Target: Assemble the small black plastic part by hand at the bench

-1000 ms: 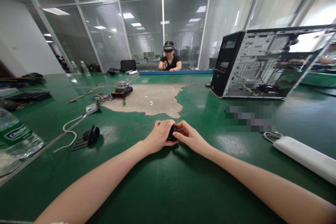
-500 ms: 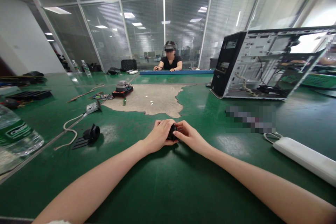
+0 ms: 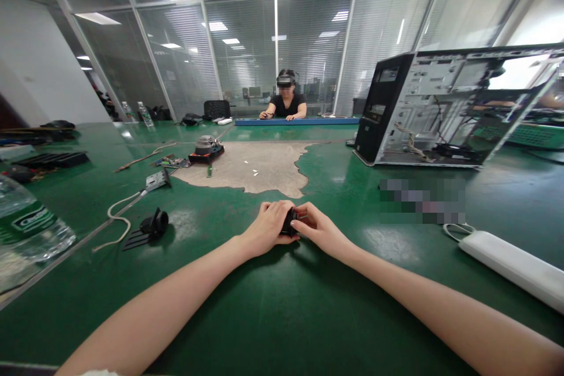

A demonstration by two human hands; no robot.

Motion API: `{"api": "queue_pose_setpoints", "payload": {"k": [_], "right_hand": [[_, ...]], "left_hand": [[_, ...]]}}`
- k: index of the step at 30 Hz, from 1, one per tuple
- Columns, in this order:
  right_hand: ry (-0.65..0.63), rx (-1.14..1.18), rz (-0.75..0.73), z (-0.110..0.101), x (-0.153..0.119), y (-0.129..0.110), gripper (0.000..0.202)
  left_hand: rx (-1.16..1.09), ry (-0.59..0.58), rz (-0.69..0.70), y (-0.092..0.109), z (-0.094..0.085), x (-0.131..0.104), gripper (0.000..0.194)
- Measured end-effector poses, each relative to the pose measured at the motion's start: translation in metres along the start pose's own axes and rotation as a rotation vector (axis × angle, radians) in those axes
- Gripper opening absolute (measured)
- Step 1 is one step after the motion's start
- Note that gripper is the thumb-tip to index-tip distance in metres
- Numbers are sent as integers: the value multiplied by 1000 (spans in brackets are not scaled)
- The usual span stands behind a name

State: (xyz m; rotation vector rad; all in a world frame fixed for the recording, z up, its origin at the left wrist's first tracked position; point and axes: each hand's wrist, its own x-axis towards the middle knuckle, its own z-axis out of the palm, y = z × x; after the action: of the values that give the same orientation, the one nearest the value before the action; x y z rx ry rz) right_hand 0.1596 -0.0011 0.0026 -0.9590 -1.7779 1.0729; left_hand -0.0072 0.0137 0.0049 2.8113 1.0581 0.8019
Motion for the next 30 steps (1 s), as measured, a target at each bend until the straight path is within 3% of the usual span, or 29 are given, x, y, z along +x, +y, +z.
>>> {"api": "queue_pose_setpoints", "payload": {"k": [6, 11, 14, 20, 27, 30], "right_hand": [[38, -41, -92, 1, -2, -3, 15], [60, -16, -35, 1, 2, 4, 19], [11, -16, -5, 1, 0, 2, 19], [49, -64, -113, 2, -4, -4, 16], [50, 1, 1, 3, 0, 1, 22], [22, -48, -43, 2, -2, 0, 22]], "left_hand": [[3, -1, 4, 0, -1, -1, 53], [3, 4, 8, -1, 1, 0, 55], [-3, 5, 10, -1, 1, 0, 55], [-4, -4, 15, 1, -2, 0, 54], [2, 8, 17, -1, 0, 1, 56], [-1, 1, 8, -2, 0, 1, 56]]}}
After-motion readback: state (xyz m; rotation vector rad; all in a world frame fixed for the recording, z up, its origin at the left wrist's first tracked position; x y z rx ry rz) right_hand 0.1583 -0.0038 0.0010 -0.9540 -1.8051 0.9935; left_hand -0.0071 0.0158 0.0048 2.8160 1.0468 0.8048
